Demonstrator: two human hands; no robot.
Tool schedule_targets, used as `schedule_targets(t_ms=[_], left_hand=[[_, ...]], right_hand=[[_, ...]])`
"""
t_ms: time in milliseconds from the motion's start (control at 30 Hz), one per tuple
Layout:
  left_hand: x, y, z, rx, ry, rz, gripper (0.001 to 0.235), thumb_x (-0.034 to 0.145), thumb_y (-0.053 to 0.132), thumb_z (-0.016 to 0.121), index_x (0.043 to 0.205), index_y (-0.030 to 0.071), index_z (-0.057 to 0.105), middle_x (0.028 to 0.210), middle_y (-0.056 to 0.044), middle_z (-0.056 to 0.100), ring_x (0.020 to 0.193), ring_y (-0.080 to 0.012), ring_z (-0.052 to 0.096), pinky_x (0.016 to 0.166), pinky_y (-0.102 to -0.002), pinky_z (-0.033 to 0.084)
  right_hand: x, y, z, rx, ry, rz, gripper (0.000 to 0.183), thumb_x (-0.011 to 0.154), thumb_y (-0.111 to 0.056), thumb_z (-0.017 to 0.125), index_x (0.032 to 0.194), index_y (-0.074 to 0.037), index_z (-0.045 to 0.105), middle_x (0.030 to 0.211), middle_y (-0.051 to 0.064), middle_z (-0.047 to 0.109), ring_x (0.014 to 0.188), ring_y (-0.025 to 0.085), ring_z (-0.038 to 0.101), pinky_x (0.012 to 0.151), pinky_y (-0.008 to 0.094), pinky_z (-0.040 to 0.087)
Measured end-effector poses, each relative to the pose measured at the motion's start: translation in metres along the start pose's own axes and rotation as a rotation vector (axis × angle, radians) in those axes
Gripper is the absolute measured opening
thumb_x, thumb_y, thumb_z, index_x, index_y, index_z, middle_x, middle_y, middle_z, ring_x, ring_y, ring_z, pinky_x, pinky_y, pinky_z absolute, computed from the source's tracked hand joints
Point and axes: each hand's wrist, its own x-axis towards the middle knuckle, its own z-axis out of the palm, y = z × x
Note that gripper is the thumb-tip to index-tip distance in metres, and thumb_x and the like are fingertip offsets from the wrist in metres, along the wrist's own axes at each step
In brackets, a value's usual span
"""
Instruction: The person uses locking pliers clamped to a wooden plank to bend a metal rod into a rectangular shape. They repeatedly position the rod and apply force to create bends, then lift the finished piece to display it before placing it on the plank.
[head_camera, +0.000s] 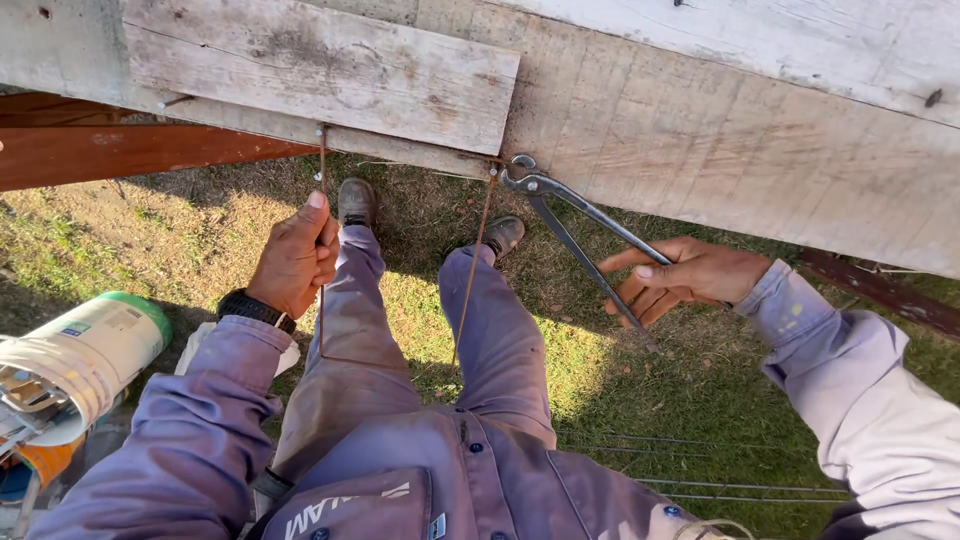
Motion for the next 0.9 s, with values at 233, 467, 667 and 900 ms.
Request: schedule_targets(t_ms=[233,467,667,900], left_hand=[[-0.004,0.007,0.007,-0.026,0.037,-0.013,0.056,0.107,0.052,0.05,0.068,0.011,0.049,0.051,0.002,0.033,0.035,-0.0057,0.033,0.032,-0.017,0.031],[-0.005,0.009,0.01,-0.01,0.056,0.0,0.056,0.107,0.052,0.052,0.068,0.011,0.05,0.052,0.003,0.034,0.036,-0.005,0.034,0.034,-0.016,0.032],[-0.008,0.01,0.01,0.002,0.044,-0.004,0.055,0.106,0.053,0.052,0.069,0.012,0.05,0.053,0.003,0.033,0.037,-0.0051,0.034,0.034,-0.016,0.032],[-0.004,0.009,0.003,0.036,-0.004,-0.021,0.057,0.107,0.055,0.05,0.07,0.011,0.051,0.054,0.0,0.039,0.038,-0.0082,0.041,0.038,-0.021,0.041]], right_hand=[[0.012,0.016,-0.036,0.075,-0.126,0.045,0.04,0.097,-0.024,0.053,0.118,0.008,0.066,0.099,0.038,0.075,0.088,0.045,0.079,0.073,0.058,0.067],[0.023,0.012,-0.029,0.121,-0.247,0.139,0.039,0.096,-0.028,0.056,0.109,0.007,0.067,0.087,0.031,0.074,0.082,0.041,0.079,0.074,0.057,0.066],[0.03,0.044,0.008,0.169,-0.145,0.164,0.03,0.087,-0.015,0.07,0.102,0.01,0.064,0.08,0.03,0.07,0.072,0.042,0.077,0.07,0.057,0.066],[0.066,0.082,0.132,0.383,0.102,-0.108,0.031,0.084,-0.019,0.077,0.104,-0.001,0.063,0.081,0.02,0.068,0.076,0.034,0.075,0.078,0.052,0.064]])
